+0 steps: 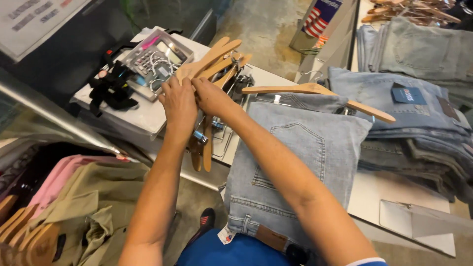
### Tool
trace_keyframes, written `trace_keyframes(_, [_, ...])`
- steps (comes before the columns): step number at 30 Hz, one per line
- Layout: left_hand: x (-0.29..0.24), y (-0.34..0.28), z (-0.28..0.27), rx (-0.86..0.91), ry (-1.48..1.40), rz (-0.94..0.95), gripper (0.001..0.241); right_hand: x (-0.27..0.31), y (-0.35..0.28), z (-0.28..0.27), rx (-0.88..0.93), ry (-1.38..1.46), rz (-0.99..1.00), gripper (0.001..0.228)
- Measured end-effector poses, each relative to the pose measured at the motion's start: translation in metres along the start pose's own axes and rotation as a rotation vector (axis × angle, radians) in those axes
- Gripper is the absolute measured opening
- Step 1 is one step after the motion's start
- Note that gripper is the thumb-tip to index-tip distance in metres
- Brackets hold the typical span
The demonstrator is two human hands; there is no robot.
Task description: Hanging folded denim jeans onto wooden hangers with metal clips and organizing them.
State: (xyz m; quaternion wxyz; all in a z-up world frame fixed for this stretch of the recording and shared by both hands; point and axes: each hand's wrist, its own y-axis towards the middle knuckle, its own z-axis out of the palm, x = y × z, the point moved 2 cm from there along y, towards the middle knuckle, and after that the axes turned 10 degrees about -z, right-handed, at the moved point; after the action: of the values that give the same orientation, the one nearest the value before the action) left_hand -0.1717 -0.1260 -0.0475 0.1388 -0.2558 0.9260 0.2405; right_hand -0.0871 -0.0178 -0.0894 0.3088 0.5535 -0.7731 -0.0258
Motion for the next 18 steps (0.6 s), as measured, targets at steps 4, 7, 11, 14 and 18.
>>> trace_keyframes(4, [-0.029,0.014,0.012,-0.087,-0.015,0.106,0.022,-0.014,-0.012,-0.03,-0.046,-0.042,-0.01,0.042])
trace_keyframes(7, [-0.059,0.032,0.038,-0.077,-0.104,0.183,0.022,-0.032,-0.024,-0.072,-0.117,-0.035,-0.037,0.048])
trace_keyframes(11, [-0.127,0.042,0.066,-0.011,-0.354,0.372,0.028,-0.082,-0.068,-0.14,-0.085,-0.156,0.07,0.05])
trace_keyframes(14, [-0.169,0.04,0.095,0.111,-0.499,0.476,0.03,-0.112,-0.123,-0.196,0.048,-0.292,0.268,0.041])
trace_keyframes(18, [-0.198,0.04,0.139,0.623,-0.417,0.496,0.032,-0.132,-0.217,-0.271,0.235,-0.458,0.59,0.021])
